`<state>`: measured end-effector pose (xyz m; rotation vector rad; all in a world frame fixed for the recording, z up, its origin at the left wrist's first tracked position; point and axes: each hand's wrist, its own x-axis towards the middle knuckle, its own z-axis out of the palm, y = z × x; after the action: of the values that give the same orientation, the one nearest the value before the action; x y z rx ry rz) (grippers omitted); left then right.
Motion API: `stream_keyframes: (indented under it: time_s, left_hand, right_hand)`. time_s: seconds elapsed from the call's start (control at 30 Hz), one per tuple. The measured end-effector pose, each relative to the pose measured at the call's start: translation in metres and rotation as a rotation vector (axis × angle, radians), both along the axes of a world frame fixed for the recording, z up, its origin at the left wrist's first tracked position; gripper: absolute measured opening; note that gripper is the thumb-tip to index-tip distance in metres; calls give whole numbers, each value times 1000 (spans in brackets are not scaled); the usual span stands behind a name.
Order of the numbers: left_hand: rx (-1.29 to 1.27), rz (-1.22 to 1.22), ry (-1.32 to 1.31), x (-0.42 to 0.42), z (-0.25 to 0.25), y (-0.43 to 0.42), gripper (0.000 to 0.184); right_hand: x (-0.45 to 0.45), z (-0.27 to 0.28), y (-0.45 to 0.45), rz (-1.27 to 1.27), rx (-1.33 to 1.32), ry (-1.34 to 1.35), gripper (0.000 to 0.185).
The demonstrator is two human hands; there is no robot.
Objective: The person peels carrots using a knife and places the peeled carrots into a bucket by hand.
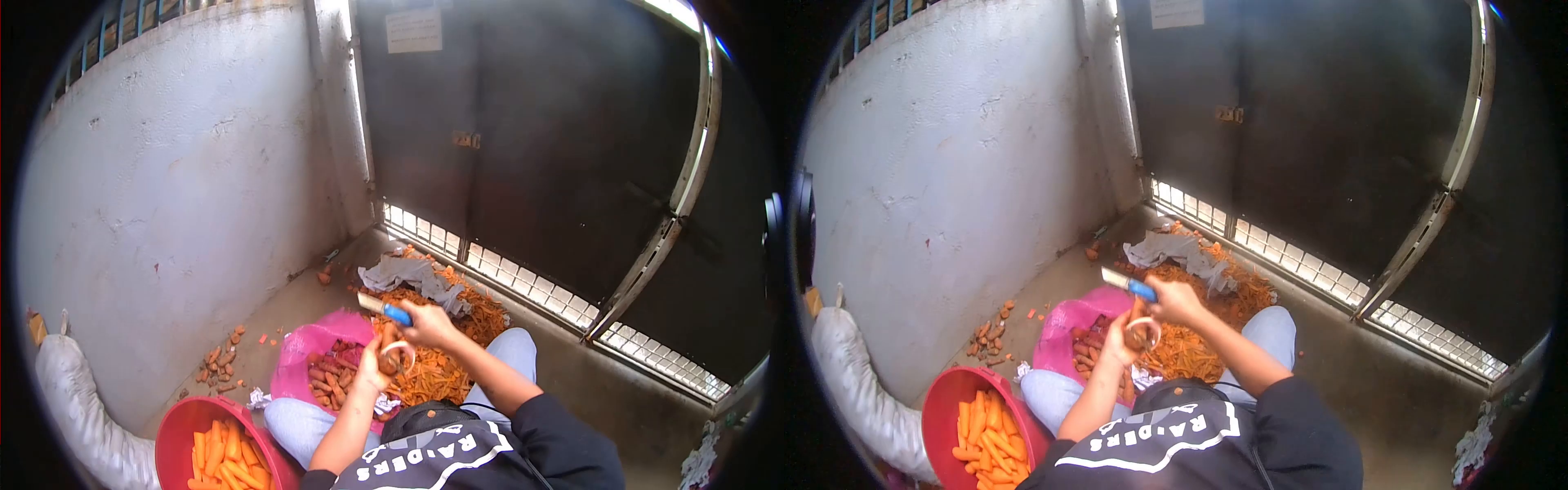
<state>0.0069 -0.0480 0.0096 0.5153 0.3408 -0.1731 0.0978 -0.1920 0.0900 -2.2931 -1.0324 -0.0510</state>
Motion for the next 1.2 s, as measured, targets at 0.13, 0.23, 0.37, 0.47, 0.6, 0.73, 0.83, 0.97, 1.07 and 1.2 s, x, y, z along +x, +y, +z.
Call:
stream_keyframes:
  time_s: [0.13,0.23,0.37,0.47,0.6,0.73,0.83,0.97,1.07,1.2]
  left_hand:
    - [71,24,-39,12,56,-11,37]
    - [2,13,-124,12,82,-21,34]
    - [-94,66,-145,4,88,-31,29]
    - [-54,69,-128,-1,102,-34,29]
    - [16,-14,-265,25,103,-19,33]
    - [187,79,-245,19,130,-30,35]
    - [143,103,-218,21,138,-39,35]
    - [99,98,-172,18,151,-46,34]
    - [80,78,-204,16,155,-45,35]
    - [111,72,-211,18,145,-35,36]
  right_hand:
    - [11,45,-15,-69,120,-29,28]
    - [10,63,-25,-126,277,-24,30]
    - [2,69,-31,-111,311,68,27]
    - [10,73,-30,-107,251,33,28]
    - [18,112,-36,-167,280,-80,27]
    - [8,144,-43,-181,291,-83,25]
    - [8,143,-43,-156,243,-167,25]
    - [-1,146,-41,-148,178,-181,26]
    - [-2,146,-40,-140,179,-289,25]
    - [-5,143,-35,-72,142,-476,23]
